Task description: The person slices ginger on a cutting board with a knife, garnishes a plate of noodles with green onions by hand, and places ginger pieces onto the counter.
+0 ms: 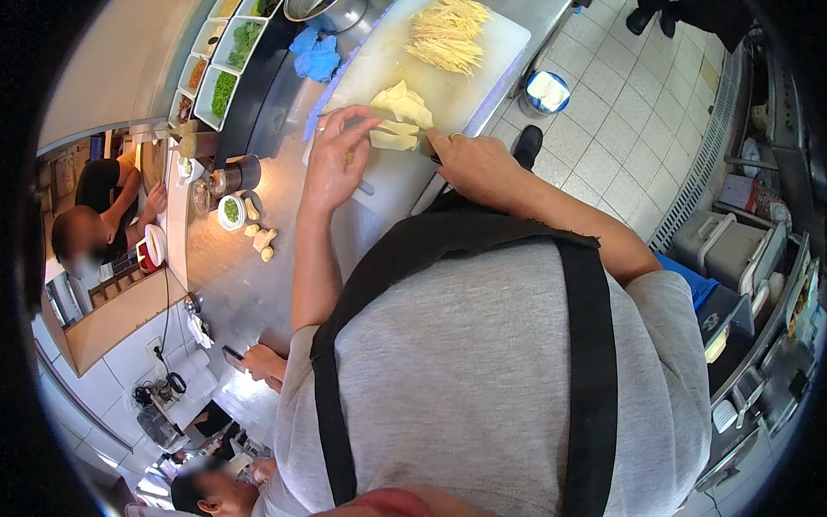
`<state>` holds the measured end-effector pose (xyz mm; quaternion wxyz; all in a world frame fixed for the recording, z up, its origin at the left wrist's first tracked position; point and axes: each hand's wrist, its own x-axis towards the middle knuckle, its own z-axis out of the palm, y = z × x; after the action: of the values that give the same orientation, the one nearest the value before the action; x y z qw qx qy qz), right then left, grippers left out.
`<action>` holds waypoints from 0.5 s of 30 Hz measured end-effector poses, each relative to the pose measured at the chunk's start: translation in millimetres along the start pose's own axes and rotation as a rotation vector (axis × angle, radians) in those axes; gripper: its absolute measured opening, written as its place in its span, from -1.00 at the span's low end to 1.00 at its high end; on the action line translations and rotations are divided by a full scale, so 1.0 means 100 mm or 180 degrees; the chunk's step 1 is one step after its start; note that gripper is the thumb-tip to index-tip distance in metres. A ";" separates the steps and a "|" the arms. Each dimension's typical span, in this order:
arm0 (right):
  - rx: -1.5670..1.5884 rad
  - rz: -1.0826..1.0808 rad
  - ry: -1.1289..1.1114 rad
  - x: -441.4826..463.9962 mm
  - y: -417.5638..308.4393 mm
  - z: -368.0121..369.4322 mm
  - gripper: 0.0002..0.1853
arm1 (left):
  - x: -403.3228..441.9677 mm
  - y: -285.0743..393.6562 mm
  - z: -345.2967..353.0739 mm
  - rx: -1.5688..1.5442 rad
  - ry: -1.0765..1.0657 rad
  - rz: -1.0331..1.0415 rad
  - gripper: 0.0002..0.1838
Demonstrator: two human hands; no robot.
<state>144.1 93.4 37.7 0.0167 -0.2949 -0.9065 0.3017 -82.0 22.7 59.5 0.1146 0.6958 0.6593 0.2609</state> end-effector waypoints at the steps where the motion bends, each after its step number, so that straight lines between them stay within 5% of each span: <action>1: 0.0003 0.0014 -0.0014 0.00 0.00 0.00 -0.59 | 0.06 -0.06 0.00 -0.0112 -0.0063 0.0080 -0.71; 15: 0.0211 -0.0051 -0.0156 0.00 0.02 0.00 -0.54 | 0.69 -0.32 -0.02 0.0057 -0.1222 -0.0001 -0.87</action>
<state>144.7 94.8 36.1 0.0067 -0.2795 -0.8985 0.3386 -110.9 93.0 59.6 0.2321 0.7337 0.6277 0.1176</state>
